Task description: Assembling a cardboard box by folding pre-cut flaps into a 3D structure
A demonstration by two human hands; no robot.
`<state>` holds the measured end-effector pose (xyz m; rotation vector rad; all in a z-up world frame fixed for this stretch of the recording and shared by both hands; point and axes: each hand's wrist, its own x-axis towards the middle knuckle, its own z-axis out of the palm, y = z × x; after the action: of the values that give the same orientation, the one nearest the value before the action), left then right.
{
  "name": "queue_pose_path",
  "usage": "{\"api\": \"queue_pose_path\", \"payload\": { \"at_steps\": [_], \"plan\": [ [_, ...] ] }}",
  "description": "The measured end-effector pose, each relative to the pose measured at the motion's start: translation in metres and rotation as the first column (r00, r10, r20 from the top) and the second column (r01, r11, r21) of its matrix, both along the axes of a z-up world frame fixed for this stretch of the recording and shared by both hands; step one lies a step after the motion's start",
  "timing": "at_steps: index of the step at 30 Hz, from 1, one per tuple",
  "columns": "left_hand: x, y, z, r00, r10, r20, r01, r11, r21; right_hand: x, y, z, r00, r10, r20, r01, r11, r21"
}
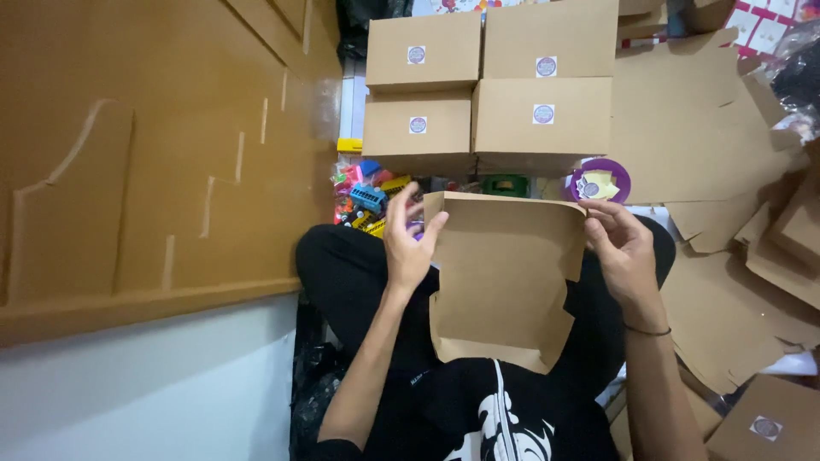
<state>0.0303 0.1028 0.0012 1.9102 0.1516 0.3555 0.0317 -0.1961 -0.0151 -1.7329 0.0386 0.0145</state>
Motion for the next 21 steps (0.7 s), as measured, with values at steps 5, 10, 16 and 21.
{"api": "queue_pose_path", "payload": {
  "at_steps": [5, 10, 16, 21],
  "plan": [
    [-0.002, 0.003, -0.01, 0.964, -0.037, -0.264, -0.007, 0.986, -0.164, -0.005, 0.022, 0.04, 0.994, -0.011, 0.107, 0.023, 0.993, -0.118],
    [-0.01, -0.001, -0.004, 0.995, 0.032, -0.094, -0.043, 0.991, -0.126, -0.019, 0.056, 0.069, 0.886, -0.065, 0.459, 0.254, 0.896, -0.364],
    [-0.02, -0.009, -0.005, 0.983, 0.128, -0.128, -0.143, 0.984, -0.11, -0.019, 0.139, 0.053, 0.965, 0.025, 0.259, 0.011, 0.991, -0.135],
    [-0.021, -0.011, 0.002, 0.957, 0.166, -0.239, -0.234, 0.927, -0.293, -0.008, 0.166, 0.037, 0.966, -0.063, 0.25, 0.091, 0.991, -0.1]
  ]
}}
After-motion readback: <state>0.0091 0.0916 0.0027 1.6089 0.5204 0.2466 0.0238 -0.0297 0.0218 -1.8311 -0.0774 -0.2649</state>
